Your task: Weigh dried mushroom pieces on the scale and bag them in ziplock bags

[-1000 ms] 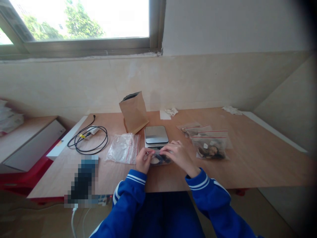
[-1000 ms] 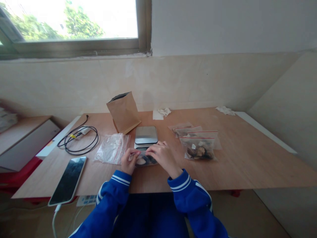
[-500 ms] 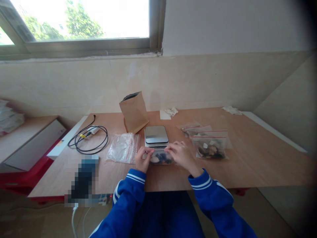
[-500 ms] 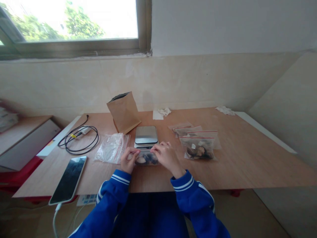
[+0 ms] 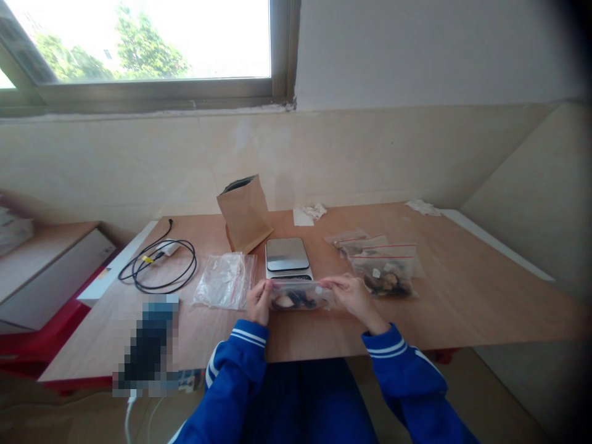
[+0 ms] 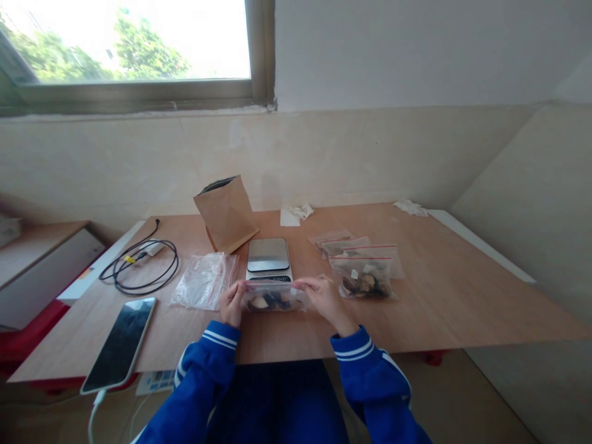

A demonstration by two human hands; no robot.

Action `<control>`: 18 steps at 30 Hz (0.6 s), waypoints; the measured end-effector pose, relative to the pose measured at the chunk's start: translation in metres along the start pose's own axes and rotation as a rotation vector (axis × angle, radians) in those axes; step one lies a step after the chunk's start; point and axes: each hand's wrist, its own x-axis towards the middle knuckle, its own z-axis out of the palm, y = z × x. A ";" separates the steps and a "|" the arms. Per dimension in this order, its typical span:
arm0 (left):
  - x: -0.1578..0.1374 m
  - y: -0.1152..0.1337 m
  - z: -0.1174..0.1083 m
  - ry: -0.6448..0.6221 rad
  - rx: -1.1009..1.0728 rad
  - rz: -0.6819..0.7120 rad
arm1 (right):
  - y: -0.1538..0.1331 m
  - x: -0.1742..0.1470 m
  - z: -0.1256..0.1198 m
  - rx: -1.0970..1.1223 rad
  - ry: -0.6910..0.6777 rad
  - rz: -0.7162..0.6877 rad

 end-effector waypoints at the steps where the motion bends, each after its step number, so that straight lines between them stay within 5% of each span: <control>1: 0.000 0.000 0.000 -0.002 -0.002 -0.016 | 0.000 -0.001 0.000 0.068 -0.015 0.033; 11: 0.000 0.012 0.001 -0.270 0.043 0.053 | 0.016 -0.021 -0.025 0.459 0.009 0.261; 18: 0.002 0.011 0.001 -0.203 0.062 0.046 | 0.028 0.023 -0.043 0.411 0.297 0.279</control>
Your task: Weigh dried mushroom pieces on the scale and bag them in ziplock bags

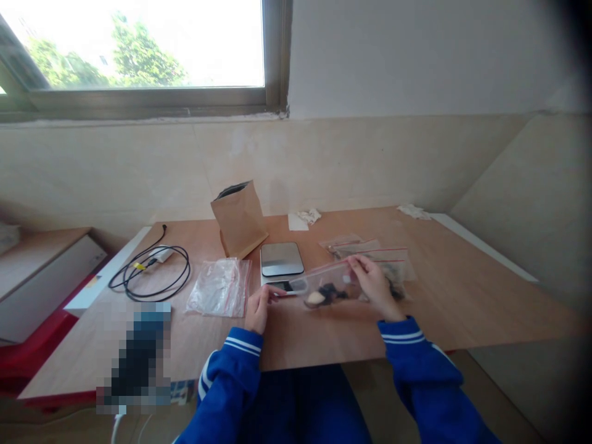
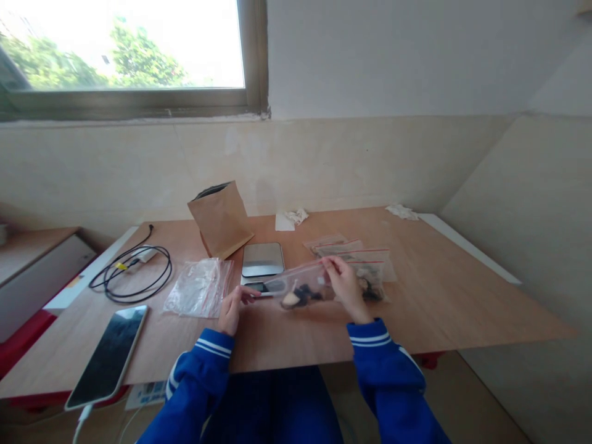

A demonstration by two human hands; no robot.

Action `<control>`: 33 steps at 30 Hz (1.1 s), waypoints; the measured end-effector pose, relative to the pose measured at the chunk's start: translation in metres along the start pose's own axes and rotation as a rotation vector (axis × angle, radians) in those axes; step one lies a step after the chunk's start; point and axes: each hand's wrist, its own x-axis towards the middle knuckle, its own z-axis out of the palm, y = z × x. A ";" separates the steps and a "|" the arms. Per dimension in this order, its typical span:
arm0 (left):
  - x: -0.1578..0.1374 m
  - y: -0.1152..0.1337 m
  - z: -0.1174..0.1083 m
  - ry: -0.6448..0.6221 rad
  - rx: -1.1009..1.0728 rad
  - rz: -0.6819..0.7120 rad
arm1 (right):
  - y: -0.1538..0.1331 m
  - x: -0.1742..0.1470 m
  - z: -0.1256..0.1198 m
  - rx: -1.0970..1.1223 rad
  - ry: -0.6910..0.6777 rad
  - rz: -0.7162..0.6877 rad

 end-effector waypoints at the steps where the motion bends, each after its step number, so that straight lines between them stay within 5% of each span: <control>1: 0.000 -0.001 0.000 0.004 -0.003 -0.004 | 0.000 0.015 0.000 0.009 0.059 -0.019; 4: 0.001 -0.002 0.001 -0.005 0.005 -0.026 | 0.001 0.064 0.001 0.061 0.175 -0.032; 7: 0.000 -0.004 0.003 -0.015 0.012 -0.045 | 0.009 0.104 0.007 -0.087 0.139 0.009; 11: -0.001 -0.007 0.003 -0.010 0.013 -0.057 | 0.023 0.125 0.018 -0.230 0.146 0.008; 18: -0.003 -0.004 0.008 0.000 -0.033 -0.072 | 0.028 0.117 0.035 -0.651 0.507 -0.218; 26: -0.050 0.042 0.124 -0.251 -0.640 -0.476 | -0.004 0.096 0.096 -0.642 0.528 -0.358; 29: -0.051 0.053 0.148 -0.124 -0.671 -0.527 | -0.005 0.074 0.116 -0.599 0.468 -0.410; 33: -0.034 0.055 0.146 0.150 -0.683 -0.542 | 0.012 0.040 0.129 -0.503 0.443 -0.411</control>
